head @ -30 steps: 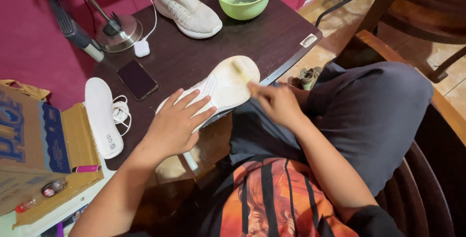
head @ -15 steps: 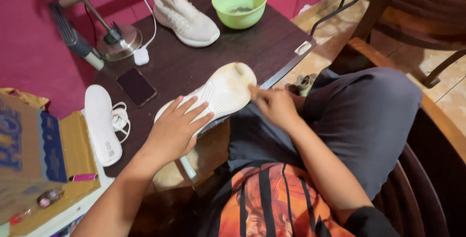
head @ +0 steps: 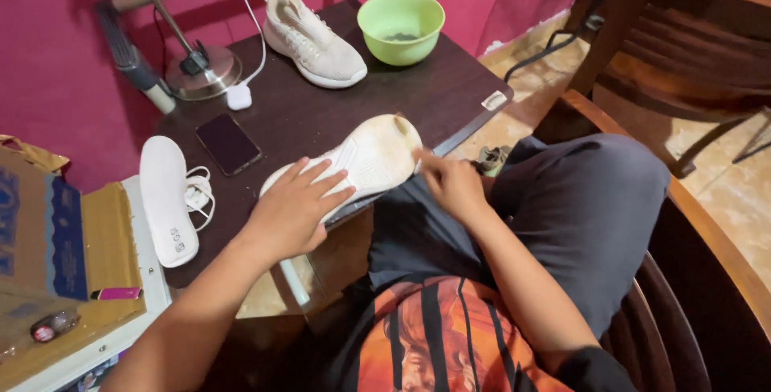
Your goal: The person scrubs the sole of a white sneaker using a toothbrush dipped in a green bowl of water. They repeatedly brush the textured bottom of the shoe while holding it steady with their other hand.
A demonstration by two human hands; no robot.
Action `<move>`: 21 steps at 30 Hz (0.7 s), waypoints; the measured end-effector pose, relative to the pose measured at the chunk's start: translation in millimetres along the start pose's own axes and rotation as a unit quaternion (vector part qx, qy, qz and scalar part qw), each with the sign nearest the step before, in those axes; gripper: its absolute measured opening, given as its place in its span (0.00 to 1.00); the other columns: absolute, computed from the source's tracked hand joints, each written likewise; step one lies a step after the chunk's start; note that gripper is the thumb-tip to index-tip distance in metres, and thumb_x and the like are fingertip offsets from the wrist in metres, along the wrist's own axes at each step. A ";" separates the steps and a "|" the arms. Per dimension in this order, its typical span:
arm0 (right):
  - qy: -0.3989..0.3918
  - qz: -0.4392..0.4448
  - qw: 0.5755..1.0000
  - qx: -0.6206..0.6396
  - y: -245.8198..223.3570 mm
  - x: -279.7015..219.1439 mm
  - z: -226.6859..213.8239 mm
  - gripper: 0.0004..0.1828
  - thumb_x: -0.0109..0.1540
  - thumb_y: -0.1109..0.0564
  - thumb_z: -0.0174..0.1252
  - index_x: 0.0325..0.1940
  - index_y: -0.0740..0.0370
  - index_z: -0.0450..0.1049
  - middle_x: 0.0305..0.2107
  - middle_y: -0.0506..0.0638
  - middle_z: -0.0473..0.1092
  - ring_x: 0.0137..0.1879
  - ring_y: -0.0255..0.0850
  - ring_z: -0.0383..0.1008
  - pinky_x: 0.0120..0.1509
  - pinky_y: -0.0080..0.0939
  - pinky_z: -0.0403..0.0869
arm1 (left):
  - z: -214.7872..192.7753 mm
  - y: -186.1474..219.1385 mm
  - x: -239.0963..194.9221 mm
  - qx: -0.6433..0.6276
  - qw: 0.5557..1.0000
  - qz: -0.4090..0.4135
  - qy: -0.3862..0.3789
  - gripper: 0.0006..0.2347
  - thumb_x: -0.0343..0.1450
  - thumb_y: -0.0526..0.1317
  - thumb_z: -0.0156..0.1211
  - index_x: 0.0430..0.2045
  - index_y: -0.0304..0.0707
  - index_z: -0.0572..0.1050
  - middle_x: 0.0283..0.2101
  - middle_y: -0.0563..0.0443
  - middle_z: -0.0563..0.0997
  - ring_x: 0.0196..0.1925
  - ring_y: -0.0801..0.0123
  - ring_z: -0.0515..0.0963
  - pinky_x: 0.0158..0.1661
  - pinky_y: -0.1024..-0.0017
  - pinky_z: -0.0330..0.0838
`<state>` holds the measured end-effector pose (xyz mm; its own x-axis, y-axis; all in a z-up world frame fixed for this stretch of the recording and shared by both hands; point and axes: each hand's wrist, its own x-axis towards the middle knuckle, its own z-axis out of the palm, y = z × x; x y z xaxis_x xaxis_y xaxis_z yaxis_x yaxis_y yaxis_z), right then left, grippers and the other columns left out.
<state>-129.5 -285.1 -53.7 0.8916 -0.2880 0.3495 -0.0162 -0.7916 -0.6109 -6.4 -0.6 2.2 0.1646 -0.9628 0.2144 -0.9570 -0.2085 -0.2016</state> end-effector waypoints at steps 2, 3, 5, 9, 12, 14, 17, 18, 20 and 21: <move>0.002 0.000 1.000 -0.010 -2.1 2.1 0.4 0.11 0.61 0.49 0.61 0.42 0.52 0.84 0.33 0.54 0.81 0.42 0.59 0.81 0.47 0.60 0.76 | -5.7 -3.7 5.3 0.001 1.000 0.000 -0.001 0.27 0.57 0.42 0.65 0.55 0.49 0.75 0.62 0.49 0.76 0.70 0.50 0.67 0.69 0.48 0.54; -0.022 -0.021 0.996 0.088 -8.5 -3.8 -1.2 0.11 0.61 0.53 0.61 0.44 0.57 0.83 0.36 0.58 0.81 0.45 0.61 0.81 0.49 0.59 0.77 | -5.8 -2.0 4.8 0.002 1.000 0.004 -0.008 0.27 0.58 0.43 0.66 0.55 0.49 0.75 0.62 0.48 0.75 0.70 0.49 0.67 0.69 0.48 0.54; -0.049 -0.034 0.980 0.188 5.3 -8.2 4.1 0.12 0.61 0.57 0.62 0.47 0.62 0.83 0.38 0.63 0.80 0.48 0.63 0.80 0.50 0.58 0.77 | -0.9 -0.2 1.1 -0.003 1.000 0.007 -0.020 0.27 0.59 0.44 0.66 0.56 0.48 0.75 0.63 0.48 0.75 0.70 0.49 0.67 0.68 0.48 0.54; -0.041 0.013 0.994 0.104 28.1 -12.1 10.4 0.18 0.62 0.53 0.63 0.57 0.45 0.81 0.26 0.50 0.79 0.36 0.43 0.77 0.41 0.45 0.76 | 1.3 -3.4 1.9 0.000 1.000 0.001 -0.018 0.26 0.61 0.44 0.66 0.57 0.50 0.74 0.64 0.50 0.74 0.71 0.51 0.65 0.70 0.49 0.51; -0.041 0.043 0.994 0.094 27.5 -15.6 12.0 0.20 0.62 0.52 0.63 0.59 0.40 0.79 0.19 0.48 0.78 0.31 0.40 0.77 0.37 0.42 0.76 | -0.8 1.2 -1.5 -0.004 1.000 0.000 -0.019 0.25 0.61 0.44 0.65 0.56 0.49 0.74 0.63 0.50 0.75 0.71 0.52 0.66 0.70 0.49 0.52; 0.033 0.045 0.998 -0.036 33.5 -10.9 11.1 0.19 0.64 0.47 0.62 0.60 0.36 0.78 0.20 0.48 0.77 0.32 0.48 0.80 0.39 0.52 0.78 | -2.2 -0.8 1.6 0.007 1.000 0.001 -0.005 0.25 0.62 0.44 0.65 0.56 0.49 0.75 0.63 0.50 0.75 0.71 0.52 0.66 0.70 0.50 0.53; 0.003 -0.008 0.984 0.178 32.2 -19.5 15.2 0.15 0.64 0.54 0.63 0.54 0.56 0.82 0.42 0.59 0.80 0.52 0.54 0.80 0.58 0.53 0.76 | -1.6 -2.4 2.7 0.005 1.000 0.007 0.000 0.25 0.61 0.43 0.64 0.56 0.49 0.75 0.63 0.50 0.75 0.70 0.51 0.66 0.69 0.50 0.54; -0.013 -0.014 0.980 0.199 29.2 -18.3 16.1 0.15 0.63 0.55 0.63 0.54 0.56 0.82 0.42 0.59 0.81 0.52 0.51 0.80 0.57 0.54 0.76 | -0.8 -3.7 4.9 0.008 1.000 0.007 0.002 0.25 0.61 0.43 0.64 0.56 0.49 0.75 0.63 0.49 0.75 0.70 0.51 0.67 0.69 0.49 0.54; -0.034 -0.008 0.974 0.225 24.4 -30.9 21.8 0.16 0.62 0.57 0.64 0.55 0.56 0.82 0.41 0.59 0.81 0.51 0.49 0.79 0.56 0.55 0.75 | 3.0 0.6 -1.2 0.001 1.000 0.008 -0.008 0.25 0.61 0.43 0.64 0.55 0.49 0.75 0.62 0.49 0.76 0.70 0.50 0.67 0.69 0.49 0.54; -0.004 0.004 0.991 0.137 23.8 -28.0 19.3 0.18 0.63 0.52 0.62 0.58 0.47 0.80 0.30 0.53 0.79 0.40 0.48 0.79 0.47 0.51 0.76 | 2.0 -1.4 0.3 0.005 1.000 0.005 -0.002 0.25 0.61 0.43 0.64 0.56 0.49 0.75 0.62 0.49 0.76 0.70 0.51 0.67 0.69 0.49 0.54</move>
<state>-146.1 -285.5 -91.7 0.8956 -0.2884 0.3387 0.0994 -0.6124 -0.7843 -4.5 -0.9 0.6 0.1561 -0.9656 0.2079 -0.9561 -0.2006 -0.2135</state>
